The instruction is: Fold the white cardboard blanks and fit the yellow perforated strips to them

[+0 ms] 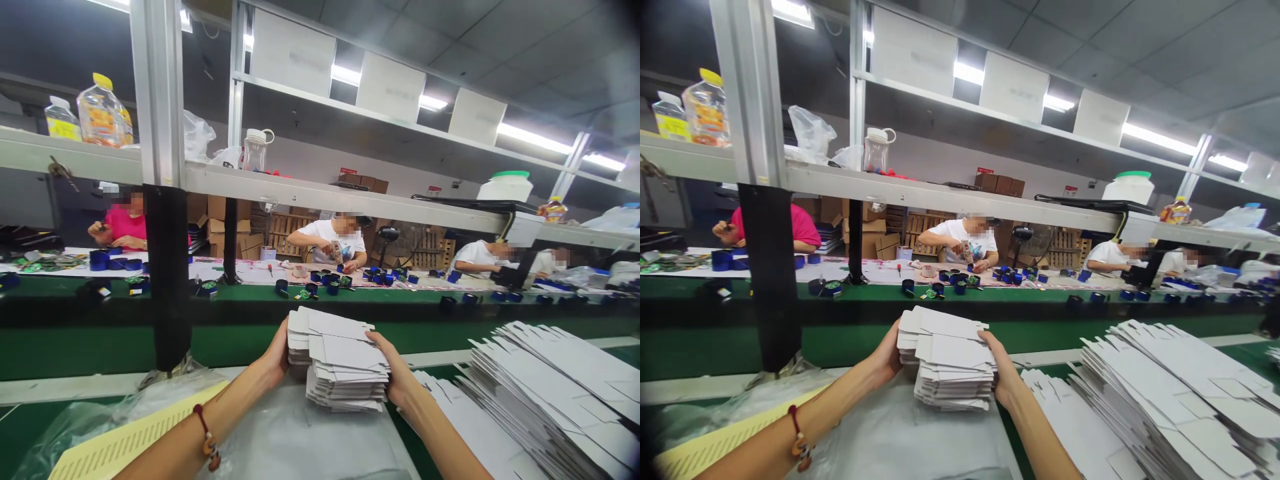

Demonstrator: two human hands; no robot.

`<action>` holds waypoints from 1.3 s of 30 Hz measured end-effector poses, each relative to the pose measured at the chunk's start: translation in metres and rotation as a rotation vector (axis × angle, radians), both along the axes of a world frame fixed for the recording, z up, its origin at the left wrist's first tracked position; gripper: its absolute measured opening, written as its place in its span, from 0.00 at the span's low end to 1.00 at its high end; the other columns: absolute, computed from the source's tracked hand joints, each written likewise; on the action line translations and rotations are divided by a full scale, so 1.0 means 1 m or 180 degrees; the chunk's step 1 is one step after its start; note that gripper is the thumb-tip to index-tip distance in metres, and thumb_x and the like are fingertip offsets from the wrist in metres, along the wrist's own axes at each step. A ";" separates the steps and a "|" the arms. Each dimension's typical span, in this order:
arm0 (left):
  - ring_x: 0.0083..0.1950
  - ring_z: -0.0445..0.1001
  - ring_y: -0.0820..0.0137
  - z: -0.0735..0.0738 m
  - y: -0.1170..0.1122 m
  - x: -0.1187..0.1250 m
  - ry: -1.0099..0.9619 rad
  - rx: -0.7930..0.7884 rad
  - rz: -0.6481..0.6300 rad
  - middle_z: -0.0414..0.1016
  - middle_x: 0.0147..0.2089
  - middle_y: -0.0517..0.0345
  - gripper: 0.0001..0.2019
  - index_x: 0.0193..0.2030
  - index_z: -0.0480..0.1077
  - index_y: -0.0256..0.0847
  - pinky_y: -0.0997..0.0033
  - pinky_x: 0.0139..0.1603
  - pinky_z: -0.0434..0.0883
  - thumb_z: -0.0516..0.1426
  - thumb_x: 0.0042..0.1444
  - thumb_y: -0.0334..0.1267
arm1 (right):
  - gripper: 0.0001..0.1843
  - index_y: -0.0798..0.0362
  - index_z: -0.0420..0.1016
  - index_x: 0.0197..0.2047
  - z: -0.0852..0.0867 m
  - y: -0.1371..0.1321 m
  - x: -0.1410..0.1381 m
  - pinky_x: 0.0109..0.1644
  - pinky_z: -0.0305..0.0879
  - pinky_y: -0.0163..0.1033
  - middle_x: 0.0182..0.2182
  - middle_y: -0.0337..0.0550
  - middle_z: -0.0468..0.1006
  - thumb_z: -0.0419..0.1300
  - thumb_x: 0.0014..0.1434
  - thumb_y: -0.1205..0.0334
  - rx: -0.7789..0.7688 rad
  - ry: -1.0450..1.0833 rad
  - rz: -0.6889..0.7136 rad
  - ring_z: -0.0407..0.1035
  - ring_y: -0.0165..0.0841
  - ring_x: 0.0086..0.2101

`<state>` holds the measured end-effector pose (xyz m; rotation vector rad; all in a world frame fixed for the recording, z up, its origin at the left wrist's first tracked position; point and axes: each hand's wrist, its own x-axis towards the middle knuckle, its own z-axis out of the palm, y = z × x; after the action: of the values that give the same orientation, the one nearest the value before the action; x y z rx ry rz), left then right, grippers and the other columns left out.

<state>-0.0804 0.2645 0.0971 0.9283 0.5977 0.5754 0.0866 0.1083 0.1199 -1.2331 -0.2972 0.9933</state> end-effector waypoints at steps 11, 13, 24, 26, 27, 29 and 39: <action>0.53 0.75 0.60 0.007 -0.008 -0.103 0.0875 0.1086 0.0526 0.76 0.52 0.50 0.17 0.53 0.72 0.40 0.60 0.52 0.70 0.61 0.63 0.48 | 0.34 0.50 0.73 0.53 0.014 -0.049 -0.020 0.56 0.68 0.46 0.60 0.51 0.74 0.68 0.45 0.42 -0.0501 -0.1865 -0.1447 0.67 0.49 0.59; 0.46 0.77 0.58 0.000 -0.026 -0.136 0.1029 0.1498 0.0316 0.79 0.42 0.53 0.13 0.43 0.75 0.41 0.63 0.45 0.70 0.65 0.55 0.46 | 0.33 0.50 0.76 0.50 -0.011 -0.068 -0.045 0.54 0.70 0.46 0.55 0.51 0.78 0.67 0.43 0.41 -0.0442 -0.2380 -0.1441 0.72 0.49 0.54; 0.59 0.68 0.56 -0.027 -0.101 -0.235 0.1911 0.4056 -0.1315 0.75 0.55 0.58 0.20 0.51 0.77 0.49 0.60 0.61 0.60 0.69 0.51 0.41 | 0.17 0.49 0.84 0.29 -0.106 -0.083 -0.096 0.46 0.76 0.48 0.33 0.48 0.84 0.67 0.45 0.44 -0.0270 -0.2954 -0.0281 0.78 0.49 0.37; 0.56 0.70 0.57 -0.029 -0.105 -0.233 0.2076 0.4580 -0.1344 0.75 0.53 0.56 0.13 0.46 0.76 0.45 0.59 0.59 0.60 0.67 0.56 0.42 | 0.17 0.49 0.83 0.27 -0.100 -0.084 -0.099 0.46 0.76 0.48 0.32 0.48 0.84 0.67 0.44 0.44 -0.0215 -0.3001 -0.0293 0.78 0.49 0.37; 0.55 0.70 0.56 -0.030 -0.106 -0.232 0.2127 0.4654 -0.1286 0.75 0.53 0.55 0.11 0.45 0.76 0.44 0.59 0.58 0.60 0.67 0.57 0.43 | 0.17 0.49 0.83 0.27 -0.098 -0.085 -0.101 0.46 0.76 0.48 0.32 0.48 0.84 0.67 0.44 0.44 -0.0196 -0.3026 -0.0299 0.78 0.49 0.37; 0.55 0.70 0.55 -0.033 -0.110 -0.230 0.2205 0.4772 -0.1222 0.75 0.52 0.53 0.10 0.42 0.75 0.41 0.58 0.57 0.60 0.67 0.57 0.42 | 0.17 0.49 0.83 0.27 -0.097 -0.086 -0.103 0.46 0.76 0.48 0.32 0.48 0.85 0.67 0.43 0.43 -0.0185 -0.3075 -0.0334 0.78 0.49 0.37; 0.53 0.71 0.56 -0.048 -0.116 -0.226 0.2348 0.5386 -0.1011 0.76 0.49 0.50 0.05 0.44 0.72 0.37 0.54 0.56 0.62 0.57 0.64 0.34 | 0.21 0.53 0.83 0.27 -0.106 -0.082 -0.099 0.41 0.75 0.46 0.30 0.51 0.85 0.64 0.44 0.43 -0.0093 -0.3205 -0.0460 0.79 0.48 0.34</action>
<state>-0.3060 0.1484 0.0495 2.8531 0.4931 0.3359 -0.0121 0.0266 0.0142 -1.6833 -0.9546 0.1795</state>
